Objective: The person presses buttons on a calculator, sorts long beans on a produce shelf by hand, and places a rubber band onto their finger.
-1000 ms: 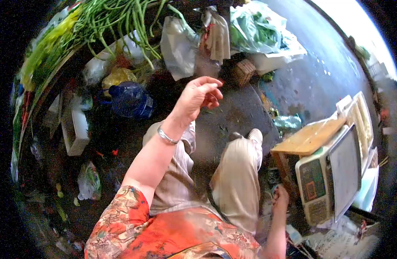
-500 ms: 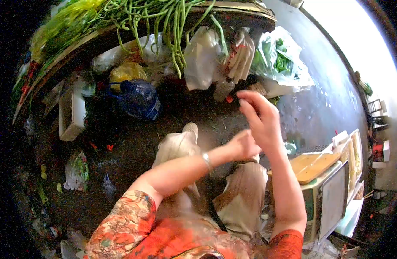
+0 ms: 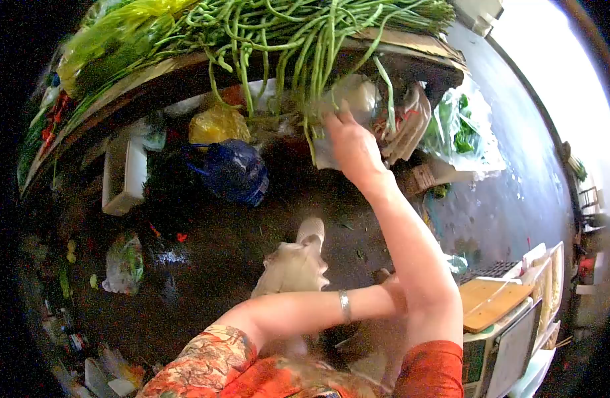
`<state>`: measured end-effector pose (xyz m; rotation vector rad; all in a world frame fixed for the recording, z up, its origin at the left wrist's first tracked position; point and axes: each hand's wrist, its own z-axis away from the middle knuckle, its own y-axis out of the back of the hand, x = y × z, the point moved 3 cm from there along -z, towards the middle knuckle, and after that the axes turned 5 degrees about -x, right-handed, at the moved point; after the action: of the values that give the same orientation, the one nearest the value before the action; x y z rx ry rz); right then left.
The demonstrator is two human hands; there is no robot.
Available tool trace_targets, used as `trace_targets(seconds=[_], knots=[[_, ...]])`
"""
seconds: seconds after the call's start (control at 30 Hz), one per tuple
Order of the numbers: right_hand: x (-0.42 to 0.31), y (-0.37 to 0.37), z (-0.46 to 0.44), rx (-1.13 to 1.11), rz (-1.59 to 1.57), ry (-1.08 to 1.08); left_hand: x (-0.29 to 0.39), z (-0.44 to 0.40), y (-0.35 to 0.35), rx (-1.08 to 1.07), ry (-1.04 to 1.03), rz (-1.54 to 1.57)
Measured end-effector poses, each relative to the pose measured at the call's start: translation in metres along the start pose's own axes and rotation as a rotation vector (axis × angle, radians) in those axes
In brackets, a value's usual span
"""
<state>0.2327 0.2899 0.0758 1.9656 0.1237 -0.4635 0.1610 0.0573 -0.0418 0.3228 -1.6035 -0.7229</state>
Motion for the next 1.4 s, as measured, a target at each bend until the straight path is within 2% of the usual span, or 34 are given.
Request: trace_targets(seconds=[0.03, 0.1, 0.17, 0.23, 0.47, 0.53, 0.57, 0.63, 0.7, 0.77, 0.8, 0.93, 1.03, 1.07, 1.17, 1.23, 1.3, 1.33, 1.4], knots=[[0.0, -0.002, 0.0, 0.003, 0.0, 0.008, 0.0, 0.0, 0.0, 0.005, -0.017, 0.017], [0.002, -0.011, 0.003, -0.148, 0.162, -0.067, 0.0, 0.0, 0.0, 0.017, -0.049, 0.045], [0.001, -0.012, 0.007, -0.103, 0.115, -0.026, 0.001, 0.0, 0.0, 0.021, -0.067, 0.066], [-0.003, -0.011, 0.009, -0.168, 0.07, -0.047, 0.002, 0.002, 0.001, 0.025, -0.083, 0.081], [-0.004, -0.023, 0.013, -0.013, -0.208, -0.043, 0.005, 0.006, 0.001, 0.028, -0.132, 0.116], [0.005, -0.03, 0.016, -0.098, -0.333, -0.272, 0.006, 0.006, 0.001, 0.032, -0.14, 0.123], [0.01, -0.037, 0.017, -0.101, -0.333, -0.27, 0.006, 0.007, 0.001, 0.033, -0.141, 0.126], [0.035, -0.058, 0.024, -0.033, -0.581, -0.426, 0.006, 0.008, 0.0, 0.033, -0.147, 0.13], [0.041, -0.064, 0.027, -0.004, -0.667, -0.354, 0.007, 0.008, -0.001, 0.028, -0.155, 0.132], [0.034, -0.058, 0.028, -0.007, -0.737, -0.512, 0.008, 0.008, -0.002, 0.026, -0.162, 0.129], [0.022, -0.047, 0.029, 0.0, -0.877, -0.561, 0.009, 0.008, -0.002, 0.025, -0.164, 0.126], [0.017, -0.02, 0.034, 0.086, -1.103, -0.697, 0.012, 0.006, -0.003, 0.027, -0.178, 0.123], [-0.014, 0.019, 0.019, 0.021, -1.311, -0.512, 0.013, 0.003, -0.003, 0.031, -0.184, 0.114], [-0.03, 0.032, 0.009, 0.019, -1.275, -0.463, 0.014, 0.002, -0.003, 0.029, -0.189, 0.108], [-0.057, 0.064, -0.03, 0.005, -1.005, -0.303, 0.014, -0.002, -0.002, 0.035, -0.204, 0.061], [-0.073, 0.081, -0.059, 0.071, -0.836, -0.174, 0.02, 0.005, 0.02, 0.051, -0.213, 0.036], [-0.08, 0.084, -0.081, 0.074, -0.699, -0.072, 0.031, 0.021, 0.057, -0.184, -0.059, -0.112], [-0.083, 0.086, -0.092, 0.081, -0.631, -0.022, 0.043, 0.033, 0.083, -0.244, -0.077, -0.191], [-0.093, 0.083, -0.106, 0.108, -0.482, 0.042, 0.039, 0.031, 0.08, -0.206, -0.081, -0.164]])
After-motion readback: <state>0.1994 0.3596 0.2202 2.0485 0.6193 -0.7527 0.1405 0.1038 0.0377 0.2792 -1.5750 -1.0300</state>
